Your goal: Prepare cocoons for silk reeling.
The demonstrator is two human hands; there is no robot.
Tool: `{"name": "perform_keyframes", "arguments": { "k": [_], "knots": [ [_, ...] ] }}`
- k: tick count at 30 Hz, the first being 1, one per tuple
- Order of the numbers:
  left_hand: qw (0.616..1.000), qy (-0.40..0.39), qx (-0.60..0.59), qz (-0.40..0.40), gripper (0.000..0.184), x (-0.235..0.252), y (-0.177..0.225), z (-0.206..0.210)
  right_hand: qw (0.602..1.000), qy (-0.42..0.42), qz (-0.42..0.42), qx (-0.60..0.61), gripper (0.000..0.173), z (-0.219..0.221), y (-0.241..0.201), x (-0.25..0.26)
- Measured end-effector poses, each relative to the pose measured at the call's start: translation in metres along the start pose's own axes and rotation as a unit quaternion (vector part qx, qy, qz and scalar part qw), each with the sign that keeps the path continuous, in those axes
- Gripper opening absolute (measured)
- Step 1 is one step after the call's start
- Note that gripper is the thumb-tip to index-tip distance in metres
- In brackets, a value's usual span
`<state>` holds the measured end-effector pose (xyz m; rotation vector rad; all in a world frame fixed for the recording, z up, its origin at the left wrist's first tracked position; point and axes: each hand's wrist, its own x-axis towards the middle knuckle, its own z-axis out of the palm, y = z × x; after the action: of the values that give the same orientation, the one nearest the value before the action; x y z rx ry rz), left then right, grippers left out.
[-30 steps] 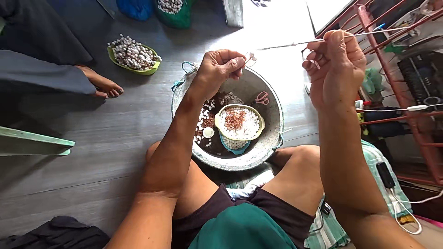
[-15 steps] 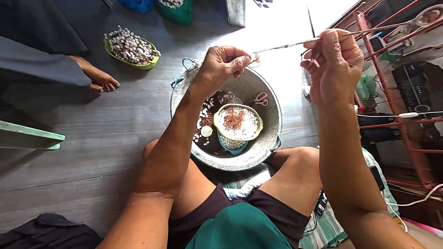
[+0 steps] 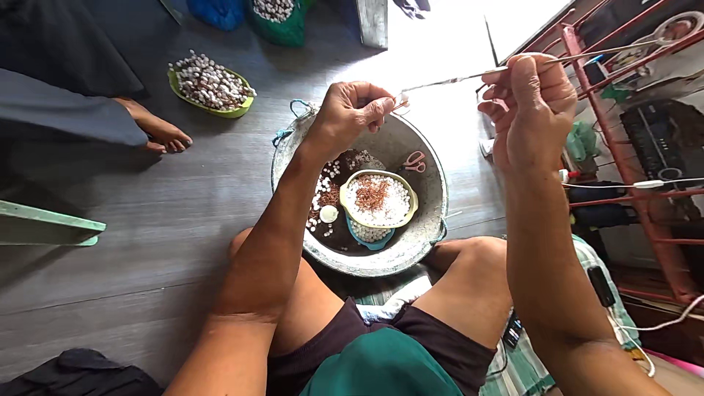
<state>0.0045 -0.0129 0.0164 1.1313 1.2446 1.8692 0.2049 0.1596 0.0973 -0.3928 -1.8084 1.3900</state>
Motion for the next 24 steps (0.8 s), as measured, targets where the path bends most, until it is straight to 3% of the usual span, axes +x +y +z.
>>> {"name": "perform_keyframes", "arguments": {
  "k": [24],
  "knots": [
    [1.000,-0.016,0.022,-0.003,0.008,-0.0006,-0.0026,0.0017,1.000,0.002,0.012,0.007,0.023,-0.0046,0.0001,-0.0035]
  ]
}}
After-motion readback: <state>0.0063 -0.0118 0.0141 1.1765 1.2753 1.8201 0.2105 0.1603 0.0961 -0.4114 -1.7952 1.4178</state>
